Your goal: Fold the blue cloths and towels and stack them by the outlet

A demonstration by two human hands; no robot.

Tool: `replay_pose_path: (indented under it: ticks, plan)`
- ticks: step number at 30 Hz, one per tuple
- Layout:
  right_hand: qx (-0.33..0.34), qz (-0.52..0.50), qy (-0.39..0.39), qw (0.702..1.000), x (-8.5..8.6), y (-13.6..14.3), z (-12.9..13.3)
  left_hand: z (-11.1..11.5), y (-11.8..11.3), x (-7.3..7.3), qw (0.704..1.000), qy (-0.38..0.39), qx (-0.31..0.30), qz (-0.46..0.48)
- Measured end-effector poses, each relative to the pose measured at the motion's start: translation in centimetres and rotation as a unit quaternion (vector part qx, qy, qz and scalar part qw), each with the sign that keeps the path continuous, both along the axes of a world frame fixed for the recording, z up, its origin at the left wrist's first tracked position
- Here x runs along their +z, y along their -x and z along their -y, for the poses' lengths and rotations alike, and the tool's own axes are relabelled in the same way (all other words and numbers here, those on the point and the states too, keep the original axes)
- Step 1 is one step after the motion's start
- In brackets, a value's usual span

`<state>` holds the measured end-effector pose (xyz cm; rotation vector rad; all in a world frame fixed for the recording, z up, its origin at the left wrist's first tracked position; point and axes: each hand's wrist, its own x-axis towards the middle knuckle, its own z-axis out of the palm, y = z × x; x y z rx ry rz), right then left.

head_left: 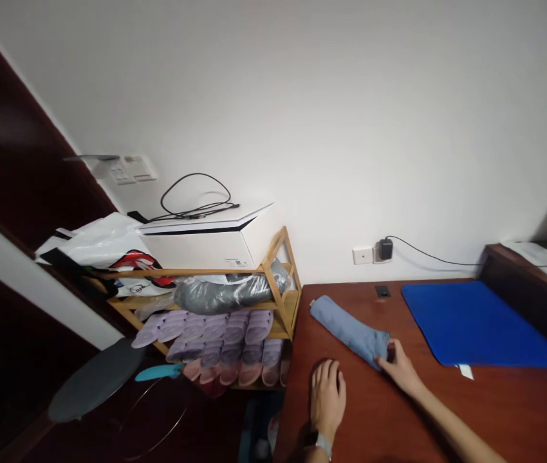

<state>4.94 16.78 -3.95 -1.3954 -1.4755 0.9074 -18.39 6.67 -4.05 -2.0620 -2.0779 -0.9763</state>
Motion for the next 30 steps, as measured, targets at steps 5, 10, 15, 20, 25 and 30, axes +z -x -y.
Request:
replay_pose_path:
  ticks: [5,10,15,20,25,30]
  plan:
    - [0.094,0.042,0.043,0.994,1.0,-6.7,11.7,1.7,-0.1,1.9,0.999,-0.037,0.016,0.023]
    - [0.013,0.139,-0.002,0.99,3.2,-12.3,15.8,4.5,-2.2,4.0,0.998,0.018,-0.038,-0.036]
    - [0.003,0.041,-0.033,0.999,5.0,-13.2,16.7,5.9,-4.4,7.1,0.974,0.201,-0.062,-0.084]
    - [0.026,0.014,-0.06,0.998,6.1,-14.1,17.9,6.9,-4.2,9.3,0.964,0.244,-0.05,-0.088]
    - [0.051,0.043,-0.104,0.992,6.9,-15.4,19.2,8.3,-4.0,10.0,0.965,0.234,-0.084,-0.082]
    - [0.049,0.051,-0.089,0.994,7.3,-15.8,19.7,10.1,-3.9,10.9,0.966,0.223,-0.104,-0.076]
